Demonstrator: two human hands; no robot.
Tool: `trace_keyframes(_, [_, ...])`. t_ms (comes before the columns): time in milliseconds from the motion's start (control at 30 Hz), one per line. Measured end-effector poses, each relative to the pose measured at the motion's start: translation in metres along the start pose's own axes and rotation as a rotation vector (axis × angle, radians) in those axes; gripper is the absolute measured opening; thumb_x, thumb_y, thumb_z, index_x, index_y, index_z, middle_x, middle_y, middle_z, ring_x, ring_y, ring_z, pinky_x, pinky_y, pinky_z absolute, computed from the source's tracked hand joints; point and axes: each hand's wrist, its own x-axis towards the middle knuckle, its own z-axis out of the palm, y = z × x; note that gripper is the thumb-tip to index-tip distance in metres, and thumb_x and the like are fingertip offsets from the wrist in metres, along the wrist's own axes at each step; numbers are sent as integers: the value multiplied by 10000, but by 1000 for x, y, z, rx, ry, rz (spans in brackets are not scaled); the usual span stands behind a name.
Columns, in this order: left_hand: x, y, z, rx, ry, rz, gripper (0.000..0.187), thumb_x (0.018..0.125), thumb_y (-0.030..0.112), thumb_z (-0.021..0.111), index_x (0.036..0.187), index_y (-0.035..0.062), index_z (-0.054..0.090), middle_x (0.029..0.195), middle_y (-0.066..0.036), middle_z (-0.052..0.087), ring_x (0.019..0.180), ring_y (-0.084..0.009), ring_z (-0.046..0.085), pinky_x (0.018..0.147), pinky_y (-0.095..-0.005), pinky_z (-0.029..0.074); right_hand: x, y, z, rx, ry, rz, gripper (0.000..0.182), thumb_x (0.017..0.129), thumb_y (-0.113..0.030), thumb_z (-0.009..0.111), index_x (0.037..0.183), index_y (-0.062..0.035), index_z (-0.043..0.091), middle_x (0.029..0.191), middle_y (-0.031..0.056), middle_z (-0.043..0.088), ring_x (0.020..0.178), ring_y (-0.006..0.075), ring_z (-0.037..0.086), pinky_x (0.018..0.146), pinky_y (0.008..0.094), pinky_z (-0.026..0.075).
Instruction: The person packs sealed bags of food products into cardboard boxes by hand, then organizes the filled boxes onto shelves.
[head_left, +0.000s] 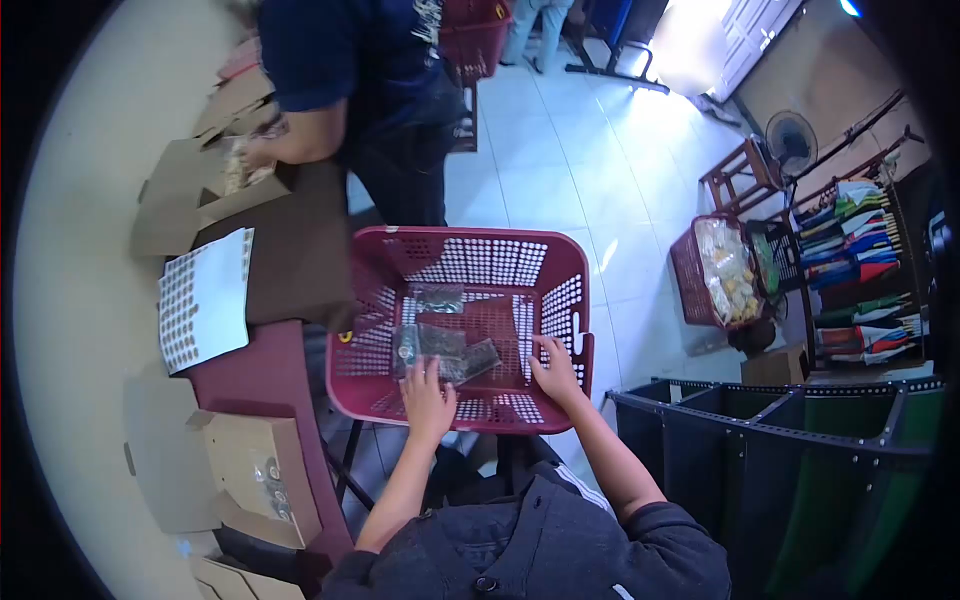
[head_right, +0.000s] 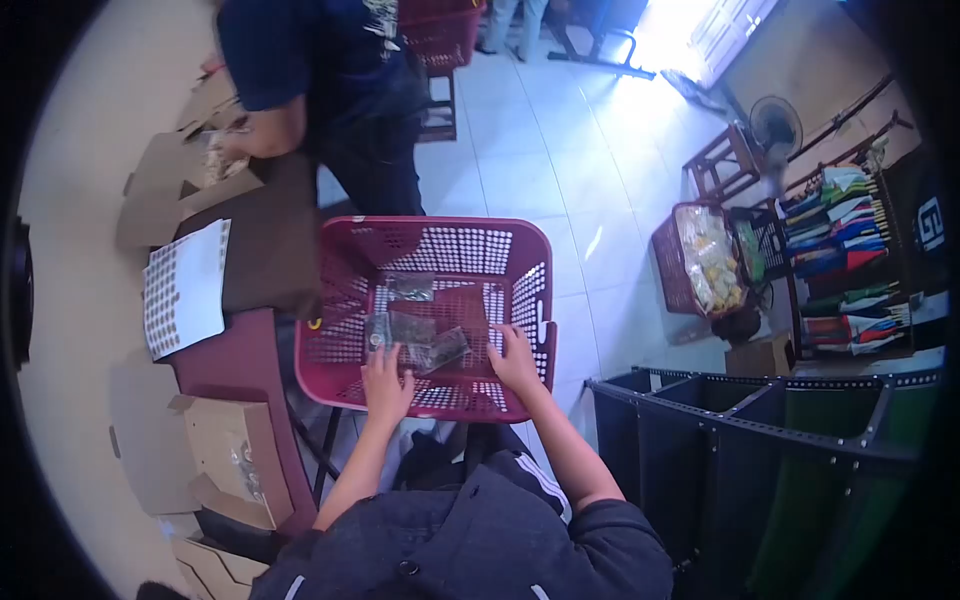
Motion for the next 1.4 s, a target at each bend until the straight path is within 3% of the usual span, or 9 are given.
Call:
trace_keyframes(300, [74, -57, 193, -487, -738, -283, 526, 803, 321, 566, 1237, 59, 424, 1247, -222, 443, 1056, -392, 517, 858, -453, 437, 85, 62, 75, 195, -189, 452, 430, 771, -220, 626, 1135, -6, 545, 1157, 199, 539, 1072, 296, 521, 927, 347, 399])
trace_keyframes(367, [81, -47, 196, -576, -818, -1083, 550, 780, 359, 587, 1193, 20, 455, 1164, -196, 533, 1051, -333, 543, 833, -393, 450, 81, 89, 110, 211, -230, 495, 488, 770, -232, 626, 1181, 2, 506, 1191, 202, 521, 1111, 297, 501, 952, 346, 382])
trace_keyframes(500, [68, -134, 278, -415, -973, -719, 631, 805, 474, 532, 1223, 13, 428, 1242, -184, 466, 1057, -338, 504, 792, -399, 424, 66, 127, 151, 284, -419, 679, 670, 770, -254, 623, 1323, 7, 349, 1283, 215, 455, 1209, 308, 429, 1008, 339, 336])
trace_keyframes(533, [75, -114, 251, -585, -1110, -924, 686, 811, 500, 504, 1270, 6, 374, 1301, -190, 402, 1085, -335, 484, 800, -404, 425, 62, 136, 157, 262, -475, 705, 749, 762, -272, 633, 1360, 5, 276, 1302, 236, 426, 1225, 321, 409, 1008, 342, 333])
trace_keyframes(833, [79, -67, 256, -1041, -929, -1295, 895, 737, 753, 368, 1368, 123, 291, 1335, -148, 402, 1178, -363, 397, 958, -510, 298, 55, 131, 168, -29, -324, 610, 601, 679, -304, 733, 1160, -2, 537, 1056, 224, 576, 998, 292, 569, 867, 332, 438])
trace_keyframes(933, [100, -19, 218, -1327, -894, -1527, 675, 768, 657, 469, 1153, 105, 518, 1114, -123, 564, 1048, -320, 521, 925, -490, 366, 65, 100, 136, 173, -436, 651, 525, 657, -260, 746, 1071, 1, 558, 980, 195, 584, 934, 295, 573, 792, 350, 455])
trace_keyframes(1100, [130, -4, 173, -1778, -1159, -1276, 397, 808, 426, 567, 1044, 106, 565, 973, -101, 609, 910, -273, 590, 840, -442, 462, 54, 13, 76, 43, -79, 239, 409, 635, -134, 708, 973, -11, 514, 959, 198, 496, 895, 361, 499, 792, 401, 413])
trace_keyframes(1267, [134, 25, 83, -1800, -839, -956, 281, 827, 221, 595, 1046, 53, 546, 955, -105, 608, 889, -244, 606, 760, -391, 513, 52, -53, 35, 144, -186, -194, 499, 692, -65, 648, 1168, -83, 496, 1090, 161, 424, 1058, 311, 414, 931, 385, 350])
trace_keyframes(1400, [123, 26, 21, -1685, -479, -654, 392, 797, 183, 649, 1126, 22, 510, 987, -81, 604, 875, -190, 614, 759, -319, 514, 63, -90, 29, 400, -70, -123, 478, 756, 4, 565, 1217, -45, 445, 1162, 119, 419, 1101, 250, 403, 962, 349, 332])
